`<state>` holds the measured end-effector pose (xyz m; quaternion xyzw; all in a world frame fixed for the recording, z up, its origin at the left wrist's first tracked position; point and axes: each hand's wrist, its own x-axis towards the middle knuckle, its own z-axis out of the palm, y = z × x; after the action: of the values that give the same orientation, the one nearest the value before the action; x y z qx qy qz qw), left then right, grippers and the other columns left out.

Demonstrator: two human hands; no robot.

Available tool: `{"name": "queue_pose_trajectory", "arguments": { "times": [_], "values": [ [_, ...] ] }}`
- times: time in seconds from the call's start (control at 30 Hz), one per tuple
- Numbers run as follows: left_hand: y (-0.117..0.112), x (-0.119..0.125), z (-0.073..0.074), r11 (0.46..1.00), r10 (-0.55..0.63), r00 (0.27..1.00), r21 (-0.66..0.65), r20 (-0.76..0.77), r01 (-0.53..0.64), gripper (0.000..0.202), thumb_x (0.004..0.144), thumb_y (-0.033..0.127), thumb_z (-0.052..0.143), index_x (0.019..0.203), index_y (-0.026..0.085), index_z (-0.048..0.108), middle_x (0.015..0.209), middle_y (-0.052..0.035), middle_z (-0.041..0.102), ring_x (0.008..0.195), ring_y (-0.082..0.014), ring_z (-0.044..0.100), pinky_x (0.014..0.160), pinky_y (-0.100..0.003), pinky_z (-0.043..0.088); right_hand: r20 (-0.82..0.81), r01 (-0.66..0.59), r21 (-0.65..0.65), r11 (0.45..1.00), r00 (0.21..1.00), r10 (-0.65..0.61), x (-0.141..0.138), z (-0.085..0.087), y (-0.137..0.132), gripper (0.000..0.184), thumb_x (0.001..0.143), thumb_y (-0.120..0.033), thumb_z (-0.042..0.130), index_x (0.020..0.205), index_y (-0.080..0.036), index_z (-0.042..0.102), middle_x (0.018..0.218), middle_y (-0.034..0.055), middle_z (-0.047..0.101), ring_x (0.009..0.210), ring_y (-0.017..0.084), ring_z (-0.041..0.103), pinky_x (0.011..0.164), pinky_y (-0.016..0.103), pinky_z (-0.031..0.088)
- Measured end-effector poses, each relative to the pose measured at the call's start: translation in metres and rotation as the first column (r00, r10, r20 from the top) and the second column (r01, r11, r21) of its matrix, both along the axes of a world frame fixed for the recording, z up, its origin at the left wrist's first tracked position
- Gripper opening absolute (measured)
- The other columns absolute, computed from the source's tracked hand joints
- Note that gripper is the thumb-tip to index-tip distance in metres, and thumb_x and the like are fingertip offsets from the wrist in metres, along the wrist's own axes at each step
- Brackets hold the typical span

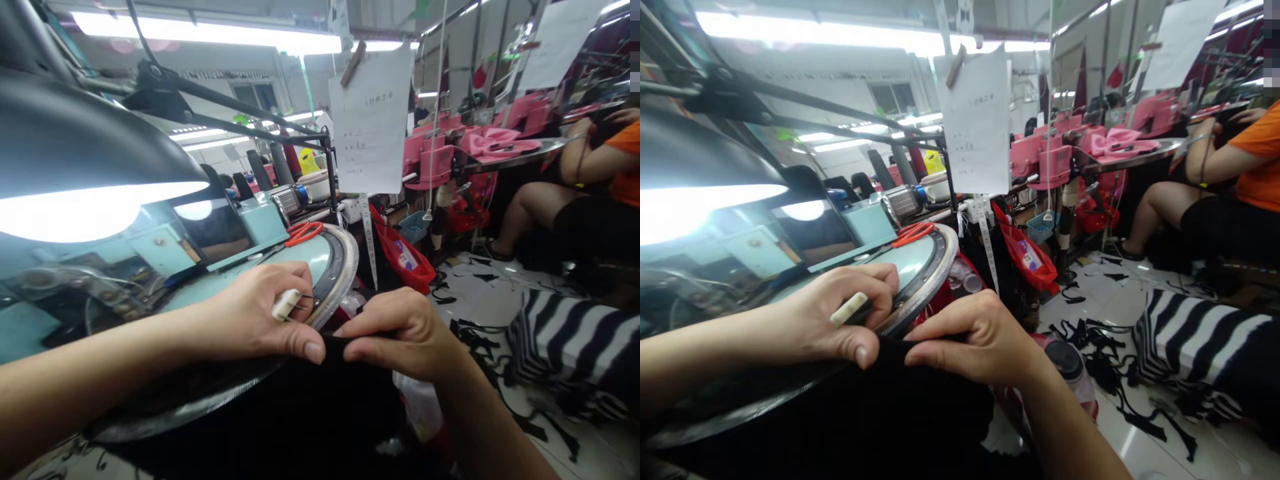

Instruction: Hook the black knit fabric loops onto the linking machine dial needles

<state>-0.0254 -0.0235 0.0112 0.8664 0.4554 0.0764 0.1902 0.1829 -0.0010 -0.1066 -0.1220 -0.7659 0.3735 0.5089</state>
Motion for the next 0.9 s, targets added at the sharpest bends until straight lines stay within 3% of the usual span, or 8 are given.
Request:
{"name": "queue_pose_trajectory", "arguments": {
  "times": [0.17, 0.47, 0.53, 0.63, 0.7, 0.77, 0.8, 0.9],
  "values": [
    [0.000, 0.002, -0.001, 0.999, 0.025, 0.999, 0.020, -0.023, -0.025, 0.036, 0.089, 0.041, 0.057, 0.063, 0.017, 0.052, 0.073, 0.0025, 0.049, 0.064, -0.0102, 0.046, 0.061, -0.022, 0.037, -0.105, 0.196, -0.084, 0.977, 0.973, -0.204, -0.006, -0.001, 0.008, 0.007, 0.077, -0.023, 0.078, 0.080, -0.017, 0.077, 0.073, 0.0007, 0.073, 0.066, 0.014, 0.065, 0.061, 0.023, 0.051],
    [0.009, 0.015, -0.007, 0.986, 0.142, 0.989, 0.091, -0.034, -0.138, 0.029, 0.079, 0.041, 0.056, 0.063, 0.019, 0.050, 0.067, 0.0020, 0.051, 0.060, -0.0122, 0.047, 0.058, -0.026, 0.037, 0.001, 0.329, -0.080, 0.941, 0.944, -0.330, 0.004, 0.003, 0.030, 0.006, 0.079, -0.020, 0.067, 0.083, -0.018, 0.071, 0.076, -0.0005, 0.070, 0.064, 0.012, 0.062, 0.056, 0.022, 0.048],
    [0.006, 0.020, -0.008, 0.976, 0.195, 0.980, 0.106, -0.027, -0.191, 0.030, 0.078, 0.044, 0.057, 0.062, 0.019, 0.051, 0.066, 0.0013, 0.053, 0.060, -0.0132, 0.049, 0.059, -0.028, 0.038, 0.087, 0.506, -0.011, 0.863, 0.860, -0.503, 0.010, -0.003, 0.030, 0.010, 0.080, -0.025, 0.067, 0.086, -0.018, 0.071, 0.080, 0.0029, 0.070, 0.069, 0.018, 0.065, 0.064, 0.029, 0.052],
    [0.002, 0.026, -0.013, 0.957, 0.253, 0.967, 0.149, -0.017, -0.248, 0.035, 0.074, 0.051, 0.060, 0.060, 0.020, 0.053, 0.062, 0.0005, 0.054, 0.059, -0.0149, 0.051, 0.055, -0.029, 0.037, 0.175, 0.823, 0.219, 0.524, 0.496, -0.851, 0.006, -0.017, 0.000, 0.032, 0.080, -0.037, 0.072, 0.105, -0.017, 0.071, 0.110, 0.0169, 0.068, 0.099, 0.037, 0.065, 0.085, 0.051, 0.050],
    [0.006, 0.027, -0.019, 0.965, 0.233, 0.972, 0.122, 0.002, -0.232, 0.035, 0.074, 0.053, 0.059, 0.063, 0.020, 0.058, 0.066, -0.0004, 0.060, 0.062, -0.0160, 0.056, 0.053, -0.030, 0.037, 0.156, 0.869, 0.280, 0.408, 0.378, -0.912, -0.015, -0.024, -0.040, 0.046, 0.085, -0.041, 0.069, 0.123, -0.017, 0.065, 0.132, 0.0226, 0.058, 0.121, 0.046, 0.054, 0.094, 0.059, 0.044],
    [0.014, 0.026, -0.022, 0.965, 0.232, 0.972, 0.119, 0.027, -0.234, 0.035, 0.076, 0.054, 0.056, 0.067, 0.020, 0.064, 0.072, 0.0014, 0.065, 0.070, -0.0158, 0.061, 0.056, -0.030, 0.038, 0.002, 0.811, 0.323, 0.487, 0.514, -0.858, -0.057, -0.028, -0.089, 0.033, 0.088, -0.033, 0.067, 0.119, -0.023, 0.066, 0.119, 0.0166, 0.067, 0.111, 0.037, 0.062, 0.093, 0.050, 0.048],
    [0.016, 0.026, -0.022, 0.963, 0.230, 0.972, 0.132, 0.053, -0.235, 0.037, 0.077, 0.055, 0.054, 0.070, 0.020, 0.065, 0.075, 0.0024, 0.067, 0.074, -0.0161, 0.062, 0.058, -0.030, 0.038, -0.029, 0.718, 0.337, 0.609, 0.655, -0.755, -0.085, -0.030, -0.112, 0.027, 0.088, -0.030, 0.067, 0.115, -0.025, 0.067, 0.110, 0.0132, 0.071, 0.101, 0.032, 0.067, 0.089, 0.044, 0.052],
    [0.004, 0.019, -0.011, 0.943, 0.188, 0.957, 0.232, 0.222, -0.239, 0.043, 0.080, 0.063, 0.055, 0.078, 0.020, 0.061, 0.080, 0.0005, 0.067, 0.078, -0.0177, 0.063, 0.062, -0.031, 0.041, 0.267, 0.493, 0.103, 0.864, 0.823, -0.501, -0.169, -0.034, -0.146, 0.024, 0.085, -0.030, 0.067, 0.107, -0.019, 0.070, 0.098, 0.0142, 0.075, 0.088, 0.030, 0.071, 0.077, 0.040, 0.057]
  ]
}}
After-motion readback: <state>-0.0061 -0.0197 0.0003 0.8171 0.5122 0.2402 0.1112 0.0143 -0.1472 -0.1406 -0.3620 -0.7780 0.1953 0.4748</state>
